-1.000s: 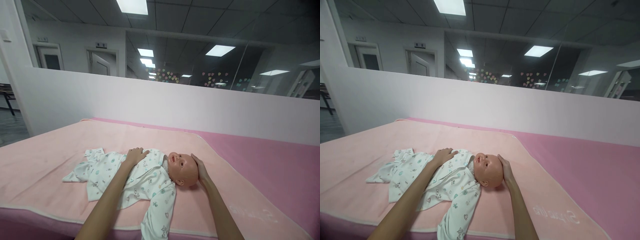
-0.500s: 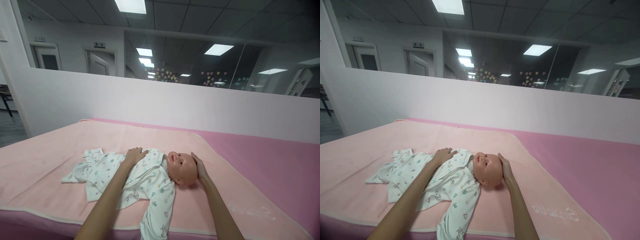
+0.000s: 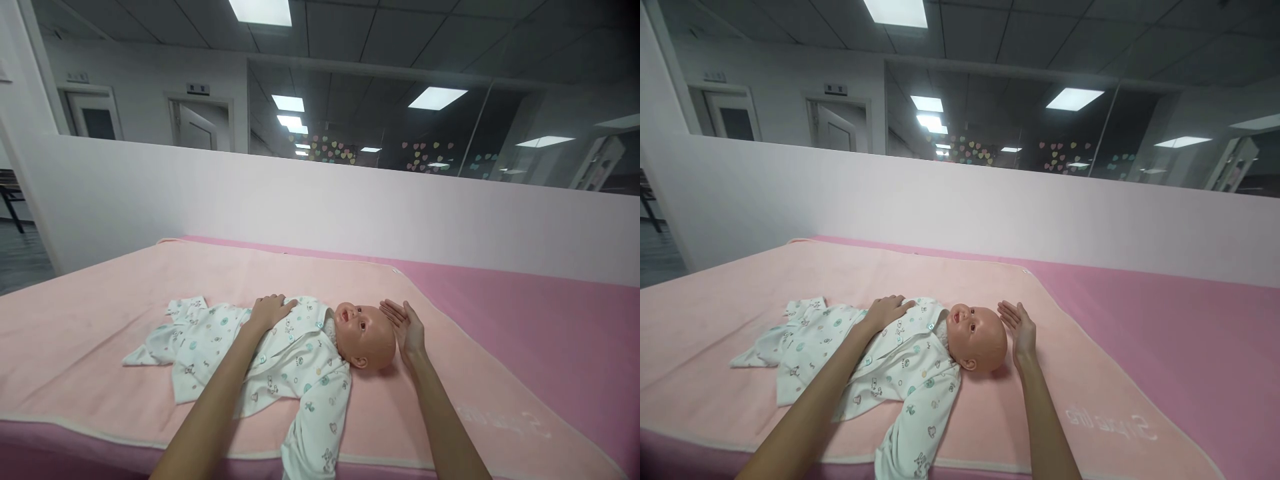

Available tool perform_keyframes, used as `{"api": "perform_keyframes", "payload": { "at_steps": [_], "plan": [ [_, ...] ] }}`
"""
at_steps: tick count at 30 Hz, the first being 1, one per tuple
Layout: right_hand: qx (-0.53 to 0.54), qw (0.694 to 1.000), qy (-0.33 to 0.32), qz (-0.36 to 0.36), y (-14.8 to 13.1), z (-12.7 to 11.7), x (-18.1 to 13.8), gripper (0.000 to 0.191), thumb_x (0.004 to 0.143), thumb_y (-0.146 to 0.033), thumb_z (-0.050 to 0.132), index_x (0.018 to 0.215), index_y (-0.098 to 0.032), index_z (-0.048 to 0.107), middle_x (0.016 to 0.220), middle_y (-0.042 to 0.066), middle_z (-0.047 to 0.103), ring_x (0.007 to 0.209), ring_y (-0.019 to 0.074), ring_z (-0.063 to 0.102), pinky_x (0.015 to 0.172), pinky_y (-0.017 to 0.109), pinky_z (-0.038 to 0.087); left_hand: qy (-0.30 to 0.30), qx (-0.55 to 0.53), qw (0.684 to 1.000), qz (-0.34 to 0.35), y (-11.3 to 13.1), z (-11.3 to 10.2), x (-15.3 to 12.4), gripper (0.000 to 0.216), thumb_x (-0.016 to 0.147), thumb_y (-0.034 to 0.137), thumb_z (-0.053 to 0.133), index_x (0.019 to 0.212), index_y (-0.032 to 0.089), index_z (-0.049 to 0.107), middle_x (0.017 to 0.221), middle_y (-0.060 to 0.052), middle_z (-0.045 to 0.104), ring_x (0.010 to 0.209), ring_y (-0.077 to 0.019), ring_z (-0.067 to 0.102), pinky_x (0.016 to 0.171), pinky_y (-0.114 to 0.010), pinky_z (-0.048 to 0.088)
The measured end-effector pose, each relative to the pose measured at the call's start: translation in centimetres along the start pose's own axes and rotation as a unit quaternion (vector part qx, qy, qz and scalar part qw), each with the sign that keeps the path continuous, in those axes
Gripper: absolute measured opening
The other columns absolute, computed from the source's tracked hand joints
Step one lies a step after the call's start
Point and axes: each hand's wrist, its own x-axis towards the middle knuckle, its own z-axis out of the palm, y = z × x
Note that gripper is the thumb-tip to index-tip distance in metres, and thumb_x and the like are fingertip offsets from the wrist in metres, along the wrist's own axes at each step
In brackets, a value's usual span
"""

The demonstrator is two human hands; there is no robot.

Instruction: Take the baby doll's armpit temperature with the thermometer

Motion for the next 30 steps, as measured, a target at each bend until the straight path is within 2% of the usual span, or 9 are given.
{"api": "perform_keyframes", "payload": {
  "at_steps": [2, 6, 8, 19, 24, 30],
  "plan": [
    [-0.014, 1.000, -0.020, 0.014, 0.1, 0.4, -0.4, 0.037, 0.070, -0.051, 0.056, 0.083, -0.019, 0.069, 0.096, 0.006, 0.068, 0.102, 0.0242, 0.057, 0.089, 0.033, 0.044, 0.001, -0.001, 1.000, 0.000, 0.0, 0.0, 0.0, 0.063, 0.079, 0.062, 0.016, 0.098, 0.020, 0.059, 0.104, -0.012, 0.062, 0.099, -0.0273, 0.055, 0.086, -0.039, 0.035],
    [-0.065, 0.989, -0.105, 0.079, 0.1, 1.4, -1.5, 0.035, 0.068, -0.048, 0.061, 0.079, -0.016, 0.069, 0.085, 0.006, 0.070, 0.091, 0.0274, 0.061, 0.079, 0.035, 0.047, 0.001, -0.004, 1.000, 0.003, -0.1, 0.1, 0.0, 0.062, 0.079, 0.062, 0.016, 0.098, 0.020, 0.059, 0.104, -0.011, 0.062, 0.099, -0.0265, 0.055, 0.086, -0.038, 0.035],
    [-0.074, 0.986, -0.118, 0.093, 0.0, 1.7, -1.9, 0.033, 0.068, -0.048, 0.061, 0.075, -0.016, 0.068, 0.081, 0.006, 0.071, 0.086, 0.0278, 0.063, 0.076, 0.035, 0.047, 0.001, -0.004, 1.000, 0.003, -0.1, 0.1, 0.0, 0.062, 0.080, 0.061, 0.016, 0.098, 0.020, 0.059, 0.103, -0.011, 0.063, 0.098, -0.0261, 0.055, 0.086, -0.039, 0.035],
    [-0.070, 0.987, -0.118, 0.079, -0.3, 1.7, -2.1, 0.029, 0.070, -0.046, 0.060, 0.071, -0.018, 0.067, 0.078, 0.004, 0.070, 0.084, 0.0264, 0.062, 0.075, 0.034, 0.047, -0.002, -0.003, 1.000, 0.003, -0.1, 0.1, 0.0, 0.062, 0.080, 0.062, 0.016, 0.098, 0.020, 0.059, 0.104, -0.012, 0.062, 0.100, -0.0261, 0.054, 0.087, -0.040, 0.035],
    [-0.061, 0.987, -0.119, 0.095, -0.1, 1.7, -1.9, 0.034, 0.068, -0.049, 0.060, 0.076, -0.016, 0.068, 0.081, 0.005, 0.071, 0.087, 0.0274, 0.062, 0.076, 0.035, 0.048, -0.002, -0.005, 1.000, 0.001, -0.1, 0.1, 0.1, 0.061, 0.080, 0.062, 0.017, 0.099, 0.021, 0.058, 0.104, -0.011, 0.062, 0.101, -0.0262, 0.054, 0.087, -0.040, 0.035],
    [-0.019, 0.998, -0.043, 0.038, 0.3, 0.7, -0.5, 0.036, 0.068, -0.049, 0.060, 0.087, -0.019, 0.068, 0.095, 0.006, 0.069, 0.101, 0.0254, 0.058, 0.088, 0.034, 0.044, -0.003, -0.003, 1.000, 0.001, 0.0, -0.1, -0.1, 0.061, 0.080, 0.061, 0.017, 0.097, 0.020, 0.059, 0.104, -0.012, 0.062, 0.100, -0.0266, 0.055, 0.087, -0.040, 0.035]
  ]
}}
